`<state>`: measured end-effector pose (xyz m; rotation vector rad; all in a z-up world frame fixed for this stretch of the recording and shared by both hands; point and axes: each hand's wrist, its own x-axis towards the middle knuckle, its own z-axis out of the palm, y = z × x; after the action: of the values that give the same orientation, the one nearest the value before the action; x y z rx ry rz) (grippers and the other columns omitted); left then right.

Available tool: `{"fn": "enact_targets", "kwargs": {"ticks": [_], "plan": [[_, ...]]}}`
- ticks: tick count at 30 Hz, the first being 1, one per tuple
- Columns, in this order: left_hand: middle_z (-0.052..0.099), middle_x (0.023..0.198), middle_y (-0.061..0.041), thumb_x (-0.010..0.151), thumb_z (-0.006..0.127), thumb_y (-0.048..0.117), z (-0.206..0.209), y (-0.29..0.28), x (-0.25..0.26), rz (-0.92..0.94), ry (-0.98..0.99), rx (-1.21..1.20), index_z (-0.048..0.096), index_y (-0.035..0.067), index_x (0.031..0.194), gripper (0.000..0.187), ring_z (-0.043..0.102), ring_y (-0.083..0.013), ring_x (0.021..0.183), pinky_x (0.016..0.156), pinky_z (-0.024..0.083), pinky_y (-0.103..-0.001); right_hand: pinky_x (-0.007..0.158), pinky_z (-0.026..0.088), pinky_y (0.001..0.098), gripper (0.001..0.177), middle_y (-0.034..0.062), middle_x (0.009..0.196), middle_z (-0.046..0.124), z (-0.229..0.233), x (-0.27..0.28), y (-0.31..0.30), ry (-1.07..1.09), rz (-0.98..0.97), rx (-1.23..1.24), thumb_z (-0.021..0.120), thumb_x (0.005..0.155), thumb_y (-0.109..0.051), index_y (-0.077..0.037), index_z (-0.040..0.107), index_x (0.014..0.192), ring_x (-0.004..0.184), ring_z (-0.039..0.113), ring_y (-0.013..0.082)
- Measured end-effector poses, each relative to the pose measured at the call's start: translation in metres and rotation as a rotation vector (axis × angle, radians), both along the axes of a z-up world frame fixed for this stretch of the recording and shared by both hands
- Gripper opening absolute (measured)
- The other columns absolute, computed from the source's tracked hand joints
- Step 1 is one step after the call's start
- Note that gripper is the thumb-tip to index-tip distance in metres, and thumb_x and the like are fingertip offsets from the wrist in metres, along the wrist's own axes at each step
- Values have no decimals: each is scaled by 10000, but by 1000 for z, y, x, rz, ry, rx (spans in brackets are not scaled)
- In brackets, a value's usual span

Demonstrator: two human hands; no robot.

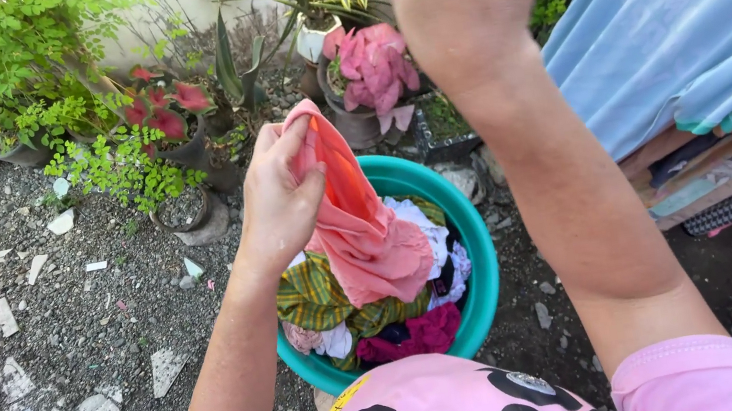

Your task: The recorder takes washed clothes from a basin, places them on hangers, and hangs them on an outdoor drying rack.

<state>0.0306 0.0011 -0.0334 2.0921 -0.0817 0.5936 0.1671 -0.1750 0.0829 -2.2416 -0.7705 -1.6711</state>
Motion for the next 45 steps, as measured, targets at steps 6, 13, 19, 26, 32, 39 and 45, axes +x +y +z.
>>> {"fn": "enact_targets", "kwargs": {"ticks": [6,13,19,26,32,39,45], "plan": [[590,1085,-140,825,585,-94,-19,23,8,34,-25,48,608,-13,1358,540,632,-273,1034,925,492,-313,714,513,398,82,150,948,716,2,-89,-69,193,395,-29,745,1019,-94,-14,760,1031,829,694,320],[632,1111,-138,812,539,-131,-66,54,31,83,13,48,676,-16,1268,490,649,-272,1055,931,500,-304,617,453,294,147,120,797,680,-56,-136,-140,819,303,175,807,997,-122,-23,771,1099,663,619,175],[637,1127,-134,821,559,-109,-90,55,48,121,69,89,675,-9,1280,484,655,-272,1078,938,496,-313,574,428,251,169,87,724,657,-83,-140,-160,1002,242,225,810,956,-134,-22,776,1078,611,571,82],[623,1161,-148,811,555,-108,-96,48,55,184,143,192,661,30,1342,559,642,-311,1080,918,493,-337,550,418,242,186,63,684,665,-92,-143,-175,1099,197,309,807,956,-140,-21,781,1097,595,559,66],[620,1128,-155,817,561,-113,-95,25,52,53,139,169,683,39,1300,520,641,-303,1064,932,499,-345,512,477,281,188,62,733,736,-150,-115,-133,1223,368,254,781,908,-224,-68,792,1011,560,623,83],[635,1160,-182,886,609,-66,-53,-13,20,-52,202,103,707,18,1150,294,650,-310,1099,963,523,-361,536,427,249,147,30,706,644,-266,-102,-96,1246,564,412,744,970,-182,-37,758,989,605,545,41],[522,1552,-251,910,713,37,-50,10,5,-367,92,-78,663,26,1307,401,505,-338,1464,1156,449,-401,579,383,188,133,-73,754,592,-297,-98,-94,1416,843,763,713,997,-133,-3,716,967,673,479,-5]]}}
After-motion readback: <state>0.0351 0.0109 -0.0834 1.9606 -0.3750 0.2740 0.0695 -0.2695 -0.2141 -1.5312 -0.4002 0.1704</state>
